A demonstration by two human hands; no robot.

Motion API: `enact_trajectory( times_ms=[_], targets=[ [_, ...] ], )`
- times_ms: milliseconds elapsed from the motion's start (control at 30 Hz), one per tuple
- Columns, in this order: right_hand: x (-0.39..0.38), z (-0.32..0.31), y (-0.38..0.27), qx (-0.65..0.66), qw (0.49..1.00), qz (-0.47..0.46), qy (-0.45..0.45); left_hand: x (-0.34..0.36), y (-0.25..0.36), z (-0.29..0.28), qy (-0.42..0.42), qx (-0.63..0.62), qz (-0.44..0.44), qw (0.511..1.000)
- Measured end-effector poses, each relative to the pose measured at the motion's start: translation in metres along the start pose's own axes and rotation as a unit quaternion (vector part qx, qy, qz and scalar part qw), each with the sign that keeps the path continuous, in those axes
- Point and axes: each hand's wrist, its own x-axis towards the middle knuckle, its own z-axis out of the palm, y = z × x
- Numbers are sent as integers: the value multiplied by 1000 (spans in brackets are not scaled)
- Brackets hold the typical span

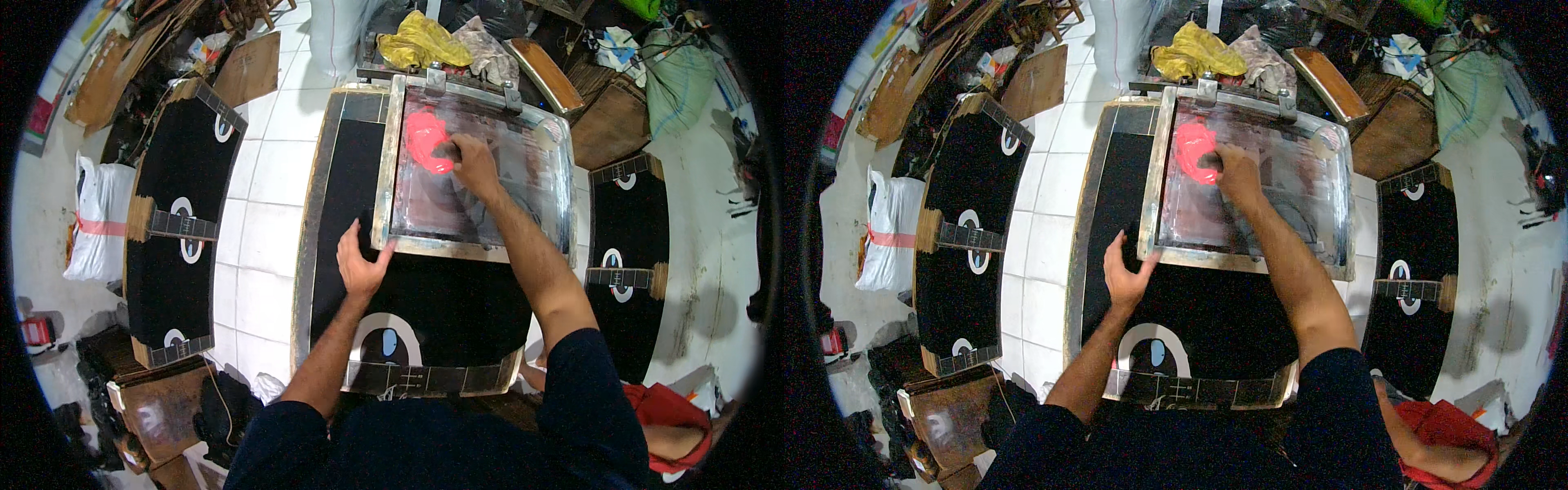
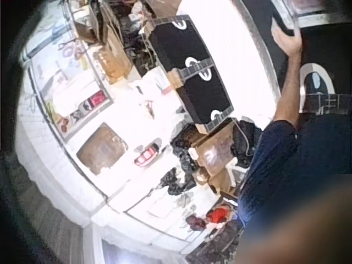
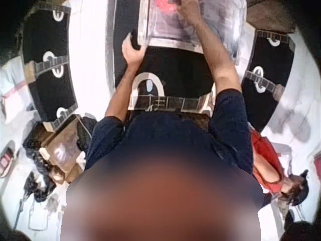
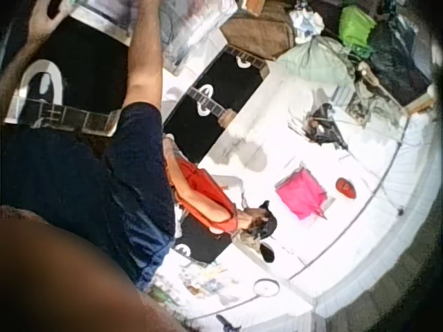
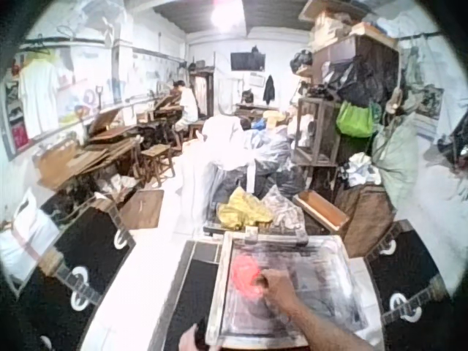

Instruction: The person uses a squeegee to apply red ink through a screen printing frame onto a black t-shirt. They repeatedly lift the frame to check the print and reposition the frame for additional passes.

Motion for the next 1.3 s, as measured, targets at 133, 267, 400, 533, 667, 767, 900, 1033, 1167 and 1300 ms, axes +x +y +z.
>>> enact_trajectory(
  times_ms=[133, 267, 400, 533, 667, 767, 900, 1033, 1167, 1300],
  targets=[
    [70, 36, 29, -62, 995, -52, -51, 11, -13, -3, -151, 166, 124, 967],
    [98, 65, 39, -113, 988, -51, -91, 14, -16, 2, -141, 171, 118, 968],
    [71, 61, 37, -73, 990, -93, -70, 13, -15, 4, -115, 159, 125, 973],
    [44, 38, 38, -84, 981, -90, -152, 14, -13, 0, -137, 162, 113, 971],
    [89, 46, 46, -62, 985, -100, -128, 15, -12, 1, -141, 161, 107, 971],
    [112, 64, 46, -110, 986, -82, -91, 15, -12, 2, -128, 158, 114, 972],
    [85, 61, 40, -100, 988, -86, -86, 14, -11, 0, -132, 164, 114, 971],
    [19, 35, 26, -118, 985, -76, -105, 15, -11, -2, -149, 141, 115, 972],
    [1, 26, 18, -136, 983, -101, -77, 18, -14, 8, -139, 69, 113, 981],
    [22, 25, 22, -86, 986, -134, -42, 14, -21, 17, -115, 10, 141, 983]
  ],
)
